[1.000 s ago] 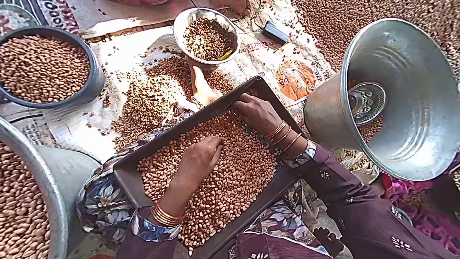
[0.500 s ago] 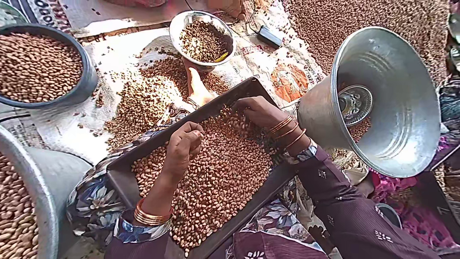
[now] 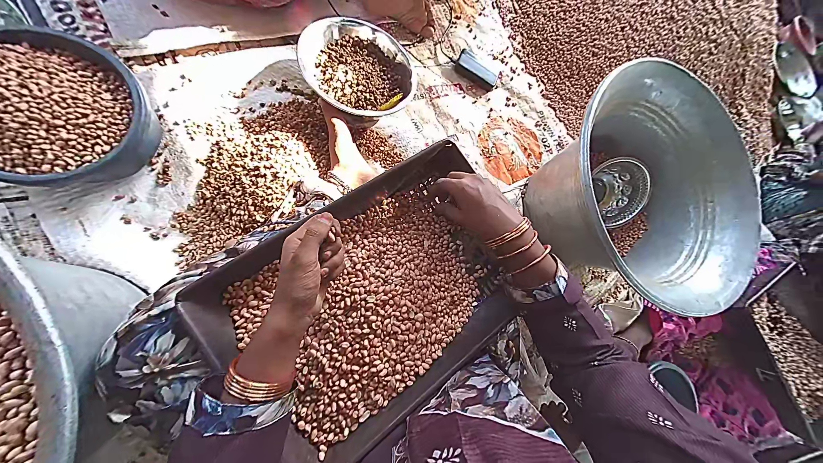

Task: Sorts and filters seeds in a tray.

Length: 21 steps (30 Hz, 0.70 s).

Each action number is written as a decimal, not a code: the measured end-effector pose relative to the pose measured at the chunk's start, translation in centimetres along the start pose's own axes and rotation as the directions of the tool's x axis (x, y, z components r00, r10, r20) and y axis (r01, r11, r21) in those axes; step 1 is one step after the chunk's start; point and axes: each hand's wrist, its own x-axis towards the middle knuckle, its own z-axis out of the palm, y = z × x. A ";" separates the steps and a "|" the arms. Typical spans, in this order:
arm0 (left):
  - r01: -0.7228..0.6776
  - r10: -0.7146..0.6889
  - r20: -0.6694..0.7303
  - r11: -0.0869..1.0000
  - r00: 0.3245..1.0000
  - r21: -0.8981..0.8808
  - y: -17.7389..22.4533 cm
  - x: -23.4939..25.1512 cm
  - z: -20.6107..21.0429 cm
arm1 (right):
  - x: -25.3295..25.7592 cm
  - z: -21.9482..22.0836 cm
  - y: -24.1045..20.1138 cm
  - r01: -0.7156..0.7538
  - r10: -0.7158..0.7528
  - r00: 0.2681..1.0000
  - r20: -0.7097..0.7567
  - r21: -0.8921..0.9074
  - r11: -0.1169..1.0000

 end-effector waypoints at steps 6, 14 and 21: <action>0.044 -0.044 -0.023 0.999 0.999 0.002 -0.1 0.2 0.0 | -4.1 0.1 -0.8 0.106 -0.107 0.994 -0.014 -0.025 0.994; 0.065 -0.065 -0.027 0.998 0.998 -0.001 -0.2 0.2 0.1 | -3.9 2.5 -0.1 0.152 -0.155 0.985 0.073 0.038 0.988; 0.106 -0.107 -0.049 0.994 0.993 -0.025 -0.2 0.3 0.1 | -4.1 2.6 -0.9 0.061 -0.046 0.989 0.144 -0.101 0.993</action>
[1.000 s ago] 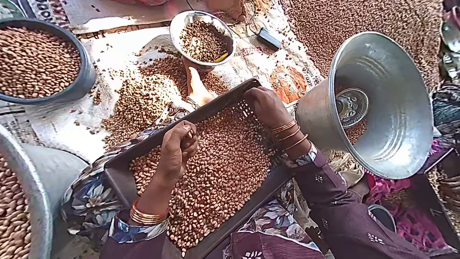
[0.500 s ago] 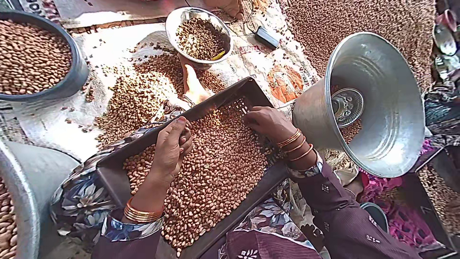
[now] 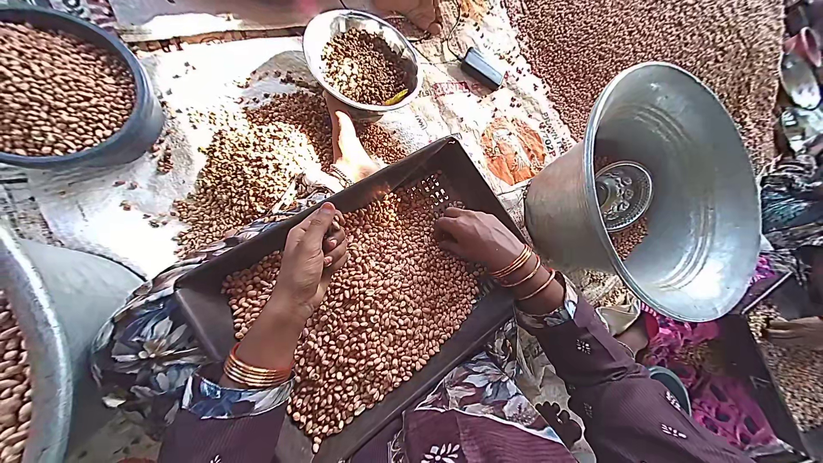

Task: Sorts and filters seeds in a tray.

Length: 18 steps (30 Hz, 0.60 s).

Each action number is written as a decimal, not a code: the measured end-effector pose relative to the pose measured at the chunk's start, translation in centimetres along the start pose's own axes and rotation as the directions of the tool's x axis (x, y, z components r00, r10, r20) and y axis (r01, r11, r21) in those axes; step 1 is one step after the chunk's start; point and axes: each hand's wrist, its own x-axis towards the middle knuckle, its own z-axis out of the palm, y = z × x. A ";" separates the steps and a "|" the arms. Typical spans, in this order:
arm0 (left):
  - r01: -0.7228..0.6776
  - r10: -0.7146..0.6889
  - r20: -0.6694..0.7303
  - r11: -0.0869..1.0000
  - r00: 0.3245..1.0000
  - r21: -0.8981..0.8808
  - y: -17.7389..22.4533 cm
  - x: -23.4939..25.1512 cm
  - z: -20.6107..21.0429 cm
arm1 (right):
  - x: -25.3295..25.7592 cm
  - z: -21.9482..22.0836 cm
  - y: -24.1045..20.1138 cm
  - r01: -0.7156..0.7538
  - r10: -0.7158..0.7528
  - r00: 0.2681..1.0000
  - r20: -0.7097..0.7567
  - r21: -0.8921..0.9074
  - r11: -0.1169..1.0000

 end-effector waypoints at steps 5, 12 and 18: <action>0.002 -0.002 0.016 1.000 1.000 0.002 -0.1 0.0 0.1 | -0.2 0.4 -0.3 0.009 -0.010 1.000 -0.021 -0.029 1.000; 0.013 -0.014 0.024 1.000 1.000 0.027 -0.1 -0.1 0.1 | 0.0 0.0 -0.1 -0.049 0.049 0.999 -0.020 -0.016 0.999; 0.006 -0.007 0.034 1.000 0.999 0.029 0.0 -0.2 0.1 | -0.1 -0.1 -0.2 -0.106 0.106 0.994 0.002 -0.020 0.994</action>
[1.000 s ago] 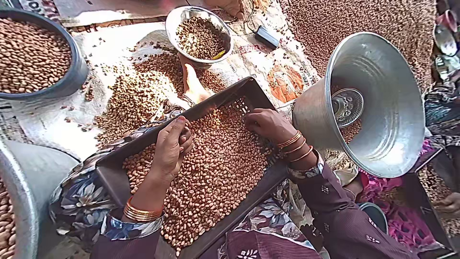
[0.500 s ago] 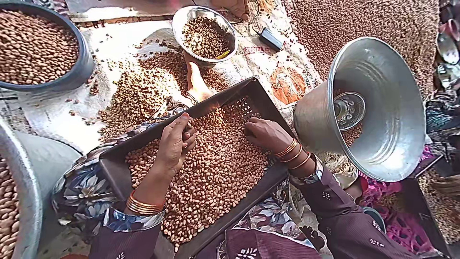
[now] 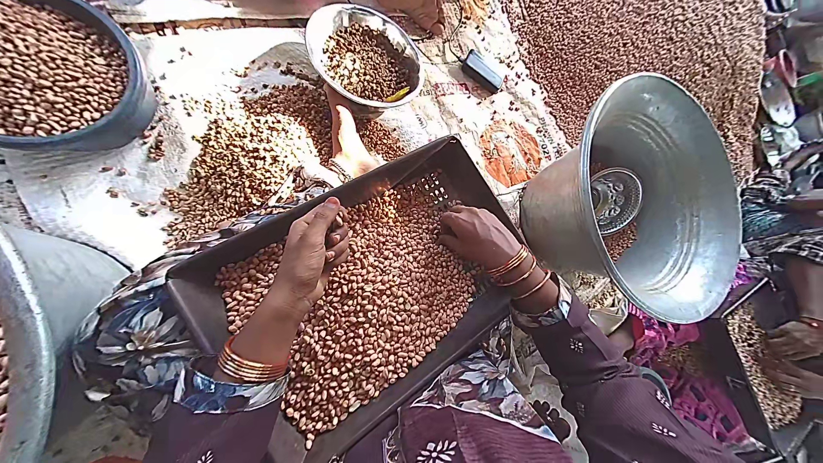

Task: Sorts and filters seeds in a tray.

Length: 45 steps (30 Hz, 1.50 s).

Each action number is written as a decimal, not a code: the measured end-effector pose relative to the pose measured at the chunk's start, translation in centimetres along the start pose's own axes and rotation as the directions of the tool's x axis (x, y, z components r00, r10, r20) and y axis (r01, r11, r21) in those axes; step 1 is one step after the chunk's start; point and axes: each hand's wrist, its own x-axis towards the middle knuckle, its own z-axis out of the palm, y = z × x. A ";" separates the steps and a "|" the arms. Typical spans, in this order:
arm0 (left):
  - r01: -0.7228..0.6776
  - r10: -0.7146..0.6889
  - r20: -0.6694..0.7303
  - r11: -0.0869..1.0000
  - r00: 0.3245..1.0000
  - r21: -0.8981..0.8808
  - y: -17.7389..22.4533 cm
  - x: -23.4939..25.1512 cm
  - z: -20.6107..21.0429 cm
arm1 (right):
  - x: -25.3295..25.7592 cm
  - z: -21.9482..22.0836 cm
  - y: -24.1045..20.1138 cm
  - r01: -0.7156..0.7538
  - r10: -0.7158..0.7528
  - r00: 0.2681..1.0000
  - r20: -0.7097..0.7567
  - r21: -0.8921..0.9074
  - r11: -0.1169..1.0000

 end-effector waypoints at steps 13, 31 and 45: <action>0.016 -0.016 0.010 1.000 1.000 0.012 -0.1 -0.1 0.0 | 0.3 -1.9 -0.9 0.228 -0.210 0.945 -0.250 0.046 0.973; 0.104 -0.104 -0.012 0.988 0.995 0.113 0.2 -0.3 0.0 | 1.6 -1.3 -2.1 0.259 -0.261 0.959 -0.111 -0.033 0.965; 0.343 -0.317 0.205 0.934 0.926 -0.106 3.2 2.7 3.4 | -2.4 -4.9 -0.9 0.384 -0.245 0.859 -0.450 0.248 0.889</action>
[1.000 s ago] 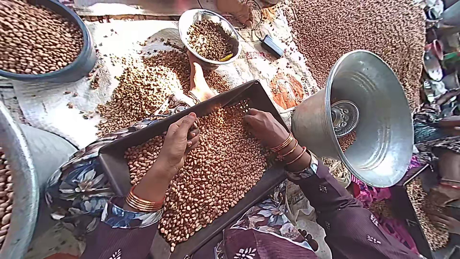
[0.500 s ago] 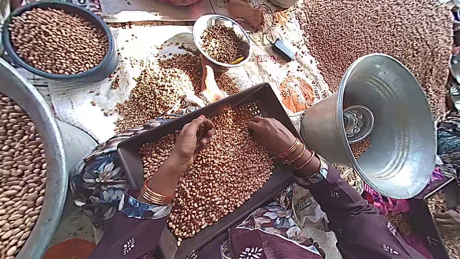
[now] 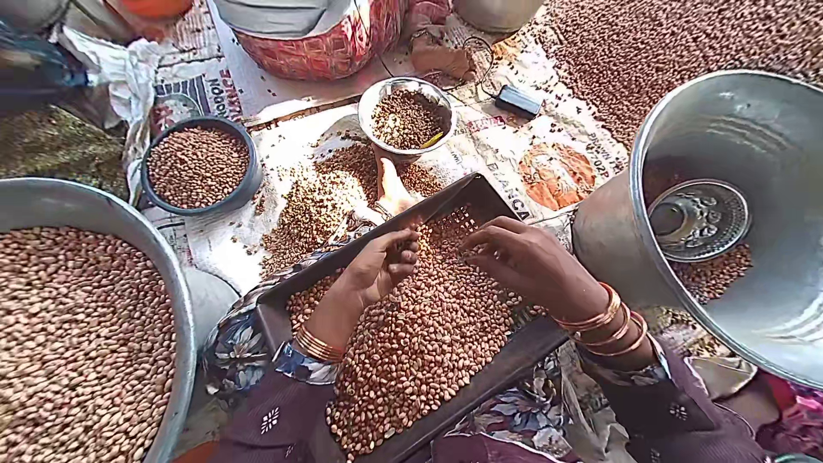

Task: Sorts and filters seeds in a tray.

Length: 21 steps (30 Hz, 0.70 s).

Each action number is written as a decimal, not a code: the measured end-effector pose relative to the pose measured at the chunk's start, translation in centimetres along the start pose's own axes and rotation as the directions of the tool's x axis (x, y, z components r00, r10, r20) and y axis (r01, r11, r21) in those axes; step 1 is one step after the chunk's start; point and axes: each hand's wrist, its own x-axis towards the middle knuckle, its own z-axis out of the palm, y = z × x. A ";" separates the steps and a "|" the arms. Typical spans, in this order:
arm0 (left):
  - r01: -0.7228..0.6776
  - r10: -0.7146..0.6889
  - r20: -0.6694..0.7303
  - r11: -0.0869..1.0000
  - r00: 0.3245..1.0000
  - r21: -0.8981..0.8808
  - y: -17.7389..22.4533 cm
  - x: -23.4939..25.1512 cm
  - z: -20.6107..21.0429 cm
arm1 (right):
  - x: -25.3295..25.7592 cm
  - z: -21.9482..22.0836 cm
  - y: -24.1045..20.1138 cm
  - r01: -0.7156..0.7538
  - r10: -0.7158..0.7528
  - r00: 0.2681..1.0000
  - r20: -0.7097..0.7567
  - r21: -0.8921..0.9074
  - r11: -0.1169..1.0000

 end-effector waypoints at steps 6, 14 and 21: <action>-0.317 0.343 -0.094 0.924 0.935 0.214 13.6 6.7 4.2 | -2.6 -0.6 -0.2 -0.109 0.113 0.990 -0.085 0.053 0.993; -0.261 0.689 -0.248 0.545 0.681 0.797 9.8 -1.8 -4.9 | -6.4 -0.3 4.1 -0.447 0.415 0.878 -0.238 -0.103 0.888; 0.374 0.742 -0.492 0.342 0.456 0.862 -8.1 -18.1 -8.6 | -5.2 1.8 5.7 -0.584 0.581 0.801 -0.144 0.024 0.811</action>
